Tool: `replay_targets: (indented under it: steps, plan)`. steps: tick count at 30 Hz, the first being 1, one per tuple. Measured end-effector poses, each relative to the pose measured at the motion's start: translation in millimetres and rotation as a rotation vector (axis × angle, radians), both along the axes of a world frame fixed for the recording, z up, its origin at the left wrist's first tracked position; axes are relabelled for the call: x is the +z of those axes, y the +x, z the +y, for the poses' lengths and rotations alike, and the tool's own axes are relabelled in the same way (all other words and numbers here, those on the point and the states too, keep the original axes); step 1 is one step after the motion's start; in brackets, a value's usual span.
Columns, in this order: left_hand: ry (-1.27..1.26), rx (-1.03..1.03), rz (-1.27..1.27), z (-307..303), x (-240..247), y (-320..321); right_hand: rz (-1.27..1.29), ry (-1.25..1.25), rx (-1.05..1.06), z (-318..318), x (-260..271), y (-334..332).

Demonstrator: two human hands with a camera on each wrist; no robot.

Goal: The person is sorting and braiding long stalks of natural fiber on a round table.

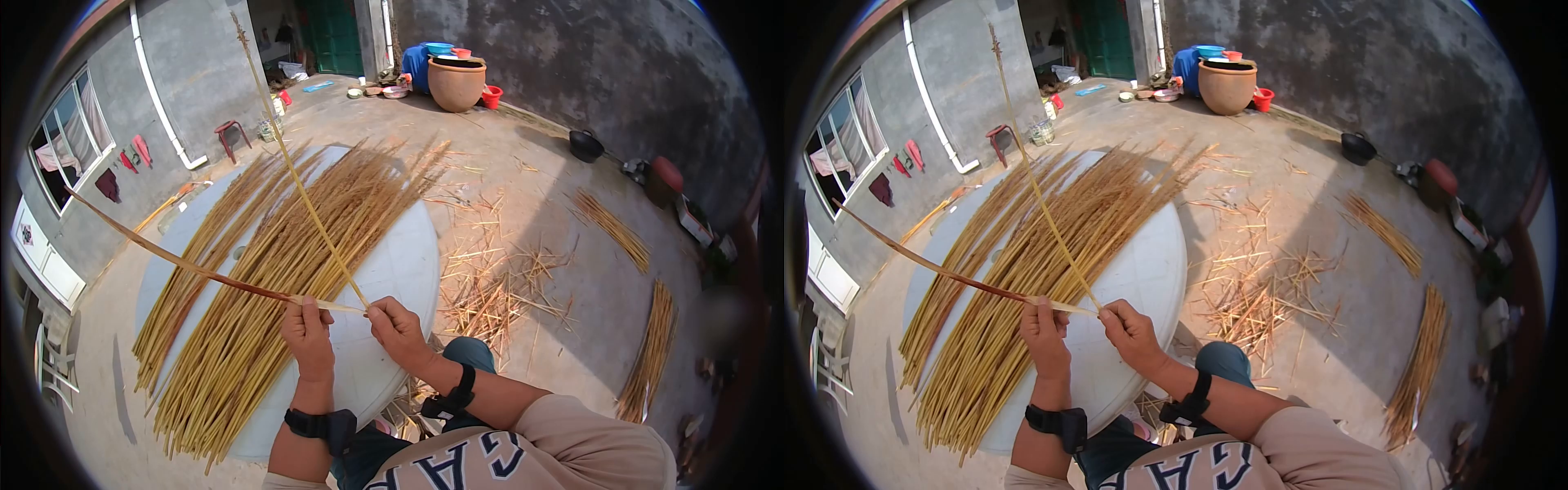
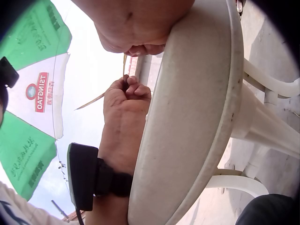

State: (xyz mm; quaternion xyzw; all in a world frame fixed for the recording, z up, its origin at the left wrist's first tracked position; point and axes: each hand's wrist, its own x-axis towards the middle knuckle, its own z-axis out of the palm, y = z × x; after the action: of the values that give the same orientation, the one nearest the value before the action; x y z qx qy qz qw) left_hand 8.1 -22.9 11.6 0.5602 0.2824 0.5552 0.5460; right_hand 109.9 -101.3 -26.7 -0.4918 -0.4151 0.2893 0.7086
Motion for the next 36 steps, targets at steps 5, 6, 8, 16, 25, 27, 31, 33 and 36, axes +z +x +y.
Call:
replay_targets:
  steps: [5, 6, 8, 16, 25, 27, 31, 33, 36]
  plan:
    - [0.036, 0.073, -0.030, -0.6, 4.7, -1.2, 0.254, -0.085, 0.020, -0.7, 6.8, 9.2]
    - [-0.027, 0.109, -0.117, 0.3, 7.9, -2.6, 0.254, -0.081, 0.027, 0.4, 6.0, 11.9]
    - [-0.080, 0.133, -0.189, 15.2, 8.7, -13.8, 0.361, -0.100, 0.026, 2.0, 2.6, 14.7]
    - [0.620, -0.244, 0.452, -20.6, 11.6, 7.1, -0.298, 0.016, 0.046, 9.9, -17.0, 4.8]
    - [0.040, 0.101, -0.041, 22.3, 5.2, -8.5, -0.116, -0.218, 0.263, -2.5, 8.4, 1.5]
    - [-0.120, -0.014, -0.098, 24.5, 3.5, -12.5, -0.166, -0.218, 0.273, -2.0, 9.7, -0.1]
    - [-0.180, -0.187, -0.159, 26.4, -1.2, -13.4, -0.237, -0.258, 0.303, -0.9, 10.9, 1.1]
    - [-0.191, -0.204, -0.182, 26.0, -3.3, -13.0, -0.219, -0.264, 0.296, -1.2, 9.6, 1.1]
    - [-0.176, -0.166, -0.158, 28.3, -6.7, -12.5, -0.241, -0.229, 0.255, 0.4, 8.6, 1.2]
